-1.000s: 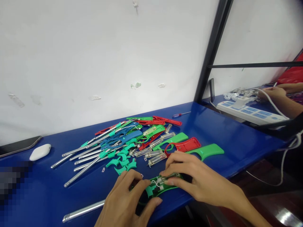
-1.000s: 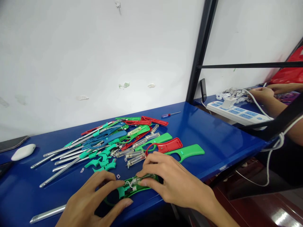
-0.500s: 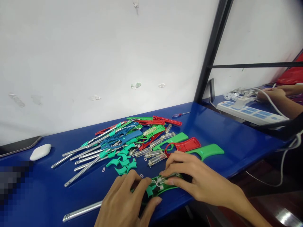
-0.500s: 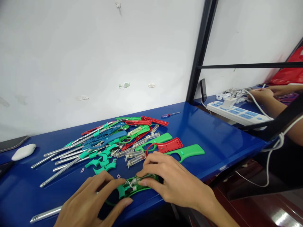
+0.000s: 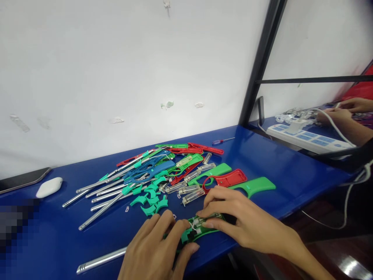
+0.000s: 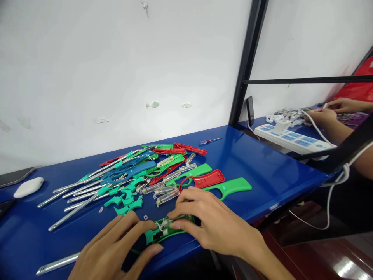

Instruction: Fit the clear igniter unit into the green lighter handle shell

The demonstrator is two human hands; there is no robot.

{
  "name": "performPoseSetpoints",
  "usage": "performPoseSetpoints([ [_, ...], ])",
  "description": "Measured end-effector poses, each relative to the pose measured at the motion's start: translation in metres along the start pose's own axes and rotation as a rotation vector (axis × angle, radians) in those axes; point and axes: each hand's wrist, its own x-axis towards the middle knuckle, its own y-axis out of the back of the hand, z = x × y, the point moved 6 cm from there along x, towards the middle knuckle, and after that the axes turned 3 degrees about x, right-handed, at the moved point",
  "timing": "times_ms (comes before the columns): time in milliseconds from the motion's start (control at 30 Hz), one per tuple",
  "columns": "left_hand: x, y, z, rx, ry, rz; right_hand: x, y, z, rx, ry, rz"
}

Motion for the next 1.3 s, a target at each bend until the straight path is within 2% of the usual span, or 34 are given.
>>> performPoseSetpoints([
  [167, 0.0021, 0.0009, 0.0018, 0.001, -0.016, 0.027, -0.0011, -0.0003, 0.0002, -0.002, 0.008, 0.002],
  [567, 0.0039, 0.0004, 0.0024, -0.064, -0.006, -0.048, -0.0010, 0.0001, -0.0007, -0.015, 0.024, 0.018],
  [900, 0.0056, -0.0011, 0.0038, -0.022, -0.032, -0.051, -0.0005, 0.0007, -0.0008, -0.009, 0.024, 0.015],
  [1300, -0.0001, -0.0012, 0.0009, -0.029, -0.001, 0.020, -0.0013, 0.0007, -0.0017, -0.003, 0.009, 0.000],
])
